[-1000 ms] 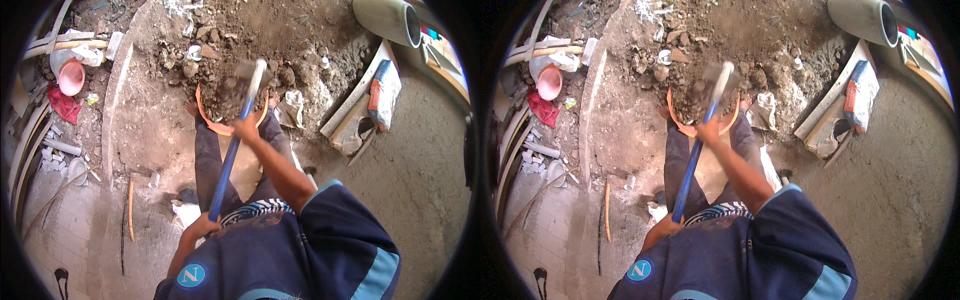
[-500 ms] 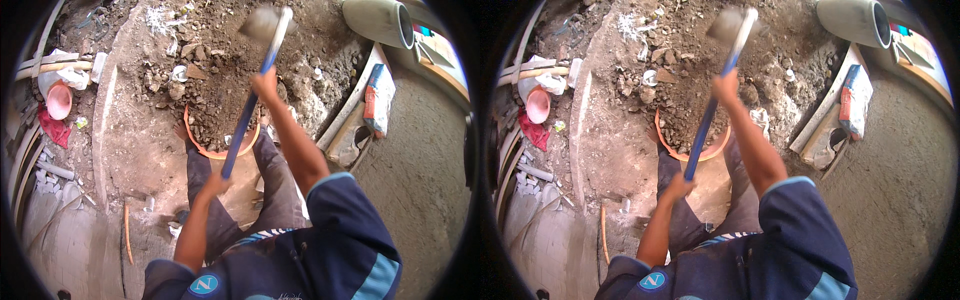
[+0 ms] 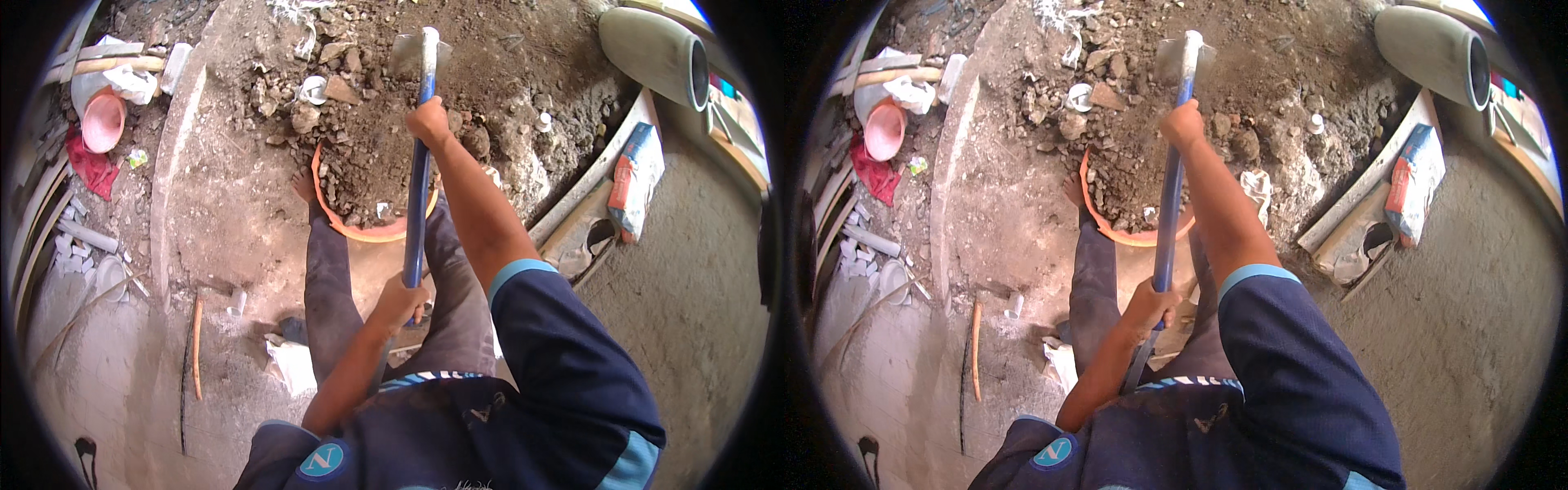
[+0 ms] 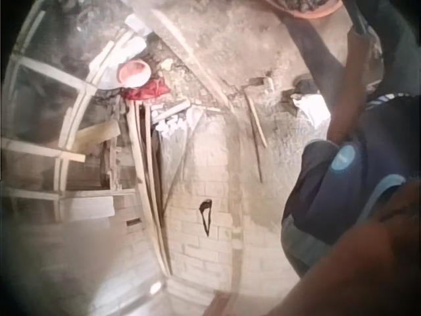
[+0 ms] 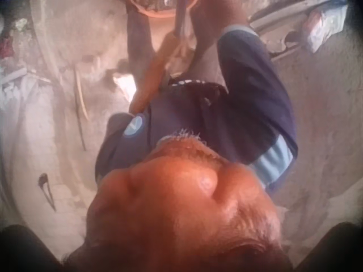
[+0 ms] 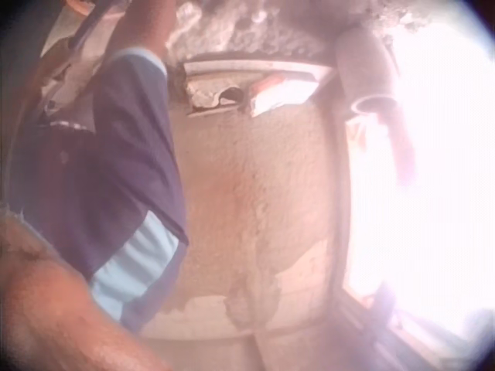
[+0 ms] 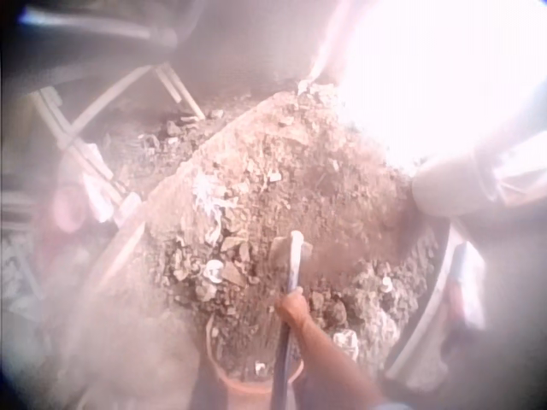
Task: The person uses a hoe to shovel dirt and debris into a plastic bucket and then secures a white bag around the container.
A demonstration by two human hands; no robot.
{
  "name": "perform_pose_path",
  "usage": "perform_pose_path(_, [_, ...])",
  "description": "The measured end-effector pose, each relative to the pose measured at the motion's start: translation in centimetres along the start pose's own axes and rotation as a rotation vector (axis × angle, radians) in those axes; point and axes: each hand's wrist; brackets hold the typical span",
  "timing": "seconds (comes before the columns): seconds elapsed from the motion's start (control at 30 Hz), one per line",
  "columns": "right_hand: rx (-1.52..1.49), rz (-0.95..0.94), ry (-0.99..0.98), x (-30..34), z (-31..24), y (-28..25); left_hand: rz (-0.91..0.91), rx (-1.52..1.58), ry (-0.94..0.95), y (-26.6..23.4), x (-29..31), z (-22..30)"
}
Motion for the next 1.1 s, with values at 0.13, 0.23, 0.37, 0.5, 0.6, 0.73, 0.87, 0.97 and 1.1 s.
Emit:
perform_pose_path(0.13, [-0.072, -0.048, -0.008, 1.6, 0.8, 1.2, 0.055, -0.073, -0.050, -0.7, 2.8, -0.3])
perform_pose_path(0.23, [-0.100, -0.010, -0.007, 4.8, 1.8, 1.2, 0.090, -0.211, -0.075, -2.4, 5.5, -1.1])
perform_pose_path(0.37, [-0.125, 0.033, -0.020, 11.7, 3.1, 1.7, 0.032, -0.280, -0.155, -5.7, 9.9, -4.7])
perform_pose_path(0.5, [-0.186, 0.050, -0.122, 18.9, 7.3, 5.2, -0.079, -0.441, -0.209, -9.9, 16.8, -7.5])
perform_pose_path(0.6, [-0.438, 0.032, -0.201, 26.3, 9.1, 7.3, 0.046, -0.683, -0.269, -12.4, 23.5, -10.5])
perform_pose_path(0.73, [-0.354, -0.326, 0.167, 32.1, 9.9, 7.2, 0.180, -0.779, -0.289, -12.9, 25.5, -11.6])
perform_pose_path(0.87, [-0.435, -0.083, 0.000, 28.2, 8.9, 6.9, 0.251, -0.792, -0.297, -10.9, 24.4, -9.3])
perform_pose_path(0.97, [-0.324, 0.172, -0.256, 18.3, 7.6, 7.4, 0.229, -0.778, -0.096, -11.9, 14.9, -8.9])
perform_pose_path(1.1, [-0.454, 0.183, -0.242, 4.7, -2.8, -0.6, 0.185, -0.606, 0.187, -11.1, -3.2, -4.0])
Point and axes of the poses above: each hand's wrist, its own x-axis away from the middle knuckle, its own y-axis out of the palm, z = x × y
